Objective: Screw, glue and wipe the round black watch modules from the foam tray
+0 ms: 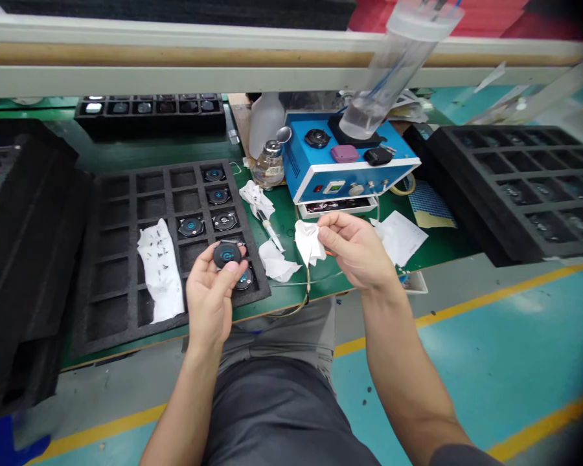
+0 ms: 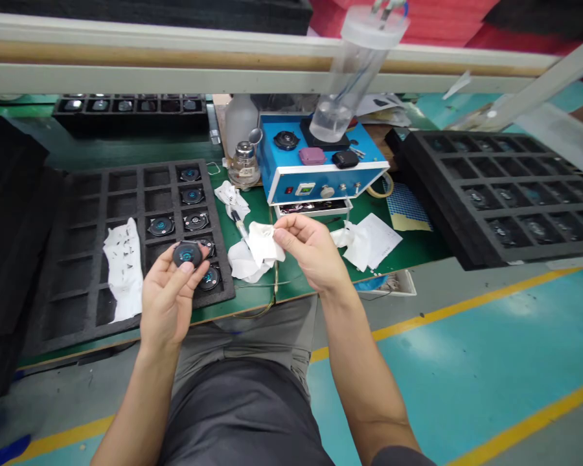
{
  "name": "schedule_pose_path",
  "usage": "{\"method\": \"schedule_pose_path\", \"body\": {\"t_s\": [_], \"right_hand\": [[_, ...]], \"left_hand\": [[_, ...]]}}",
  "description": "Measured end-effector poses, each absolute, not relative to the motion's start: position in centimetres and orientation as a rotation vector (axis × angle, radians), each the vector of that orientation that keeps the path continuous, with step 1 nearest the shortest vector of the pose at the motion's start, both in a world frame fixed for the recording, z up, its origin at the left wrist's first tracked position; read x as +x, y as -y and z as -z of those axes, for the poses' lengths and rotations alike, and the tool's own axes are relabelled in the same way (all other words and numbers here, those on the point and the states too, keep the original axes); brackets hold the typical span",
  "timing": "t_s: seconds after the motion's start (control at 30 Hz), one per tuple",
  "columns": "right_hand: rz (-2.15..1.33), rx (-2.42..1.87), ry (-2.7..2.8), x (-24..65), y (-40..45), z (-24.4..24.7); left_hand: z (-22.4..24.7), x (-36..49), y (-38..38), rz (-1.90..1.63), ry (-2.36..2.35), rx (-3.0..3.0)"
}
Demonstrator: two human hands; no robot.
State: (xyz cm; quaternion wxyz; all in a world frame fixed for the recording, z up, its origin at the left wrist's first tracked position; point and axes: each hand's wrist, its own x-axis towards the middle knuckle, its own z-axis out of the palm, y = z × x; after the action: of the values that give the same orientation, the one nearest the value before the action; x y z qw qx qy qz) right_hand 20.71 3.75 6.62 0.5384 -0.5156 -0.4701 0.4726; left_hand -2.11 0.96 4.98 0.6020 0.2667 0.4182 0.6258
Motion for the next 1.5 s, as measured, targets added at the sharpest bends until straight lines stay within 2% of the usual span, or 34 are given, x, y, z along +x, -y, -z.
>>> {"method": "schedule_pose_path", "body": {"t_s": [0.2,0.37,0.57,0.7,0.93,1.07,1.27,1.5], "right_hand": [[-1.089,-1.263,1.308,15.5,-1.8,-7.2],[-0.905,-1.379,1.535,15.8,-1.4,-7.7],[-0.905,-1.216,1.808,15.6,-1.3,-7.8],[-1.0,-1.27,1.678,14.7,-1.5,-7.9],[-1.187,-1.109,1.699,13.4,-2.9,-7.8],[-0.901,-1.176,1.709,12.9,-3.1,-8.8],[-0.423,-0.946,2.033,14.6,-0.7,-8.6],[-0.549,-1.014,2.344,16.5,3.0,-4.1]], "left_hand": [[-5.5,-1.4,-0.7,-1.388,-0.912,0.576],[-5.8,-2.3,-0.7,-1.399,-0.944,0.531],[-6.6,-2.9,-0.6,-1.305,-0.939,0.571],[-7.1,-3.7,-0.7,-1.298,-0.954,0.622],[-8.0,-5.4,-1.4,-1.21,-0.933,0.649],[-8.9,-6.2,-2.1,-1.278,-0.968,0.715],[-8.4,-7.3,-0.5,-1.303,-1.044,0.87],[-4.2,-6.8,3.9,-1.199,-1.198,0.756]]}}
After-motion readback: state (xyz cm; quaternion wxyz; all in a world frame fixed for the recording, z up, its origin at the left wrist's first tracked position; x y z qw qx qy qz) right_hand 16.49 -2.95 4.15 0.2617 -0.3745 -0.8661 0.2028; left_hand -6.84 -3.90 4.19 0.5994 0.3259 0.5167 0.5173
